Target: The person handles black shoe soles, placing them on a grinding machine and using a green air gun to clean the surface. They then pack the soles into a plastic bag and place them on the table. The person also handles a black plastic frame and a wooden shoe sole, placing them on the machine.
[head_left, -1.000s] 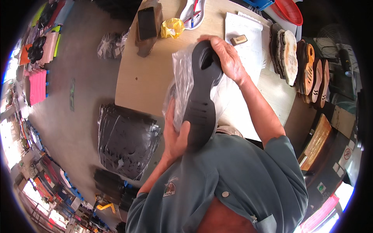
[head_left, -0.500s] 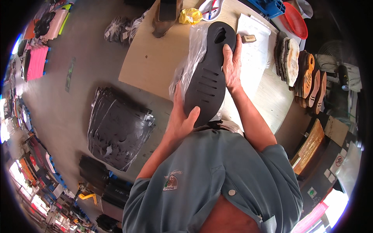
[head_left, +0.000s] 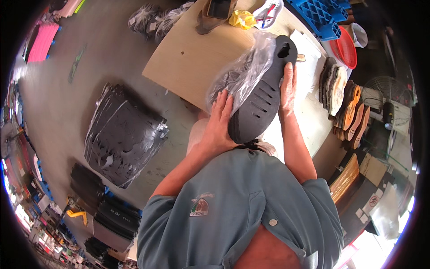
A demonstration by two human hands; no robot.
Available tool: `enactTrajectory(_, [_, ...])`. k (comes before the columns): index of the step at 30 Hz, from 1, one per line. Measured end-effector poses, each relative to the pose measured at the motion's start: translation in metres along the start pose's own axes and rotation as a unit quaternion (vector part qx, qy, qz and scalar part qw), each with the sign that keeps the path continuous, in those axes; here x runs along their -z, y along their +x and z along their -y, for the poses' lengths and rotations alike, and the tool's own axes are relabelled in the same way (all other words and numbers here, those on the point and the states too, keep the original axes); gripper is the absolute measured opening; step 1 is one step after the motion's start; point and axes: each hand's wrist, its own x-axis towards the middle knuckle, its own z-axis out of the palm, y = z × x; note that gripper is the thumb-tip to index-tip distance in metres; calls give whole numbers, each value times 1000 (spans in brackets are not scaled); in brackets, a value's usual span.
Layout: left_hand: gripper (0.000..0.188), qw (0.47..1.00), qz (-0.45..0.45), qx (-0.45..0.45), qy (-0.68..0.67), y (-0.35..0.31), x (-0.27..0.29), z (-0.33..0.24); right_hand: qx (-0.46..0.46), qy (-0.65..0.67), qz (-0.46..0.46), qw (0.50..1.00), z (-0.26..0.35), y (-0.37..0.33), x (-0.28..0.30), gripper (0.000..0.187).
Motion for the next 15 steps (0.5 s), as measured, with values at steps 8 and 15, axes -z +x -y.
enactTrajectory(8, [139,998,37,-21,53,29,19,16,-21,70,30,997,2,14,-4,77])
enactTrajectory(15, [140,993,38,19,110,-1,13,27,-19,23,-26,999,2,22,-3,87])
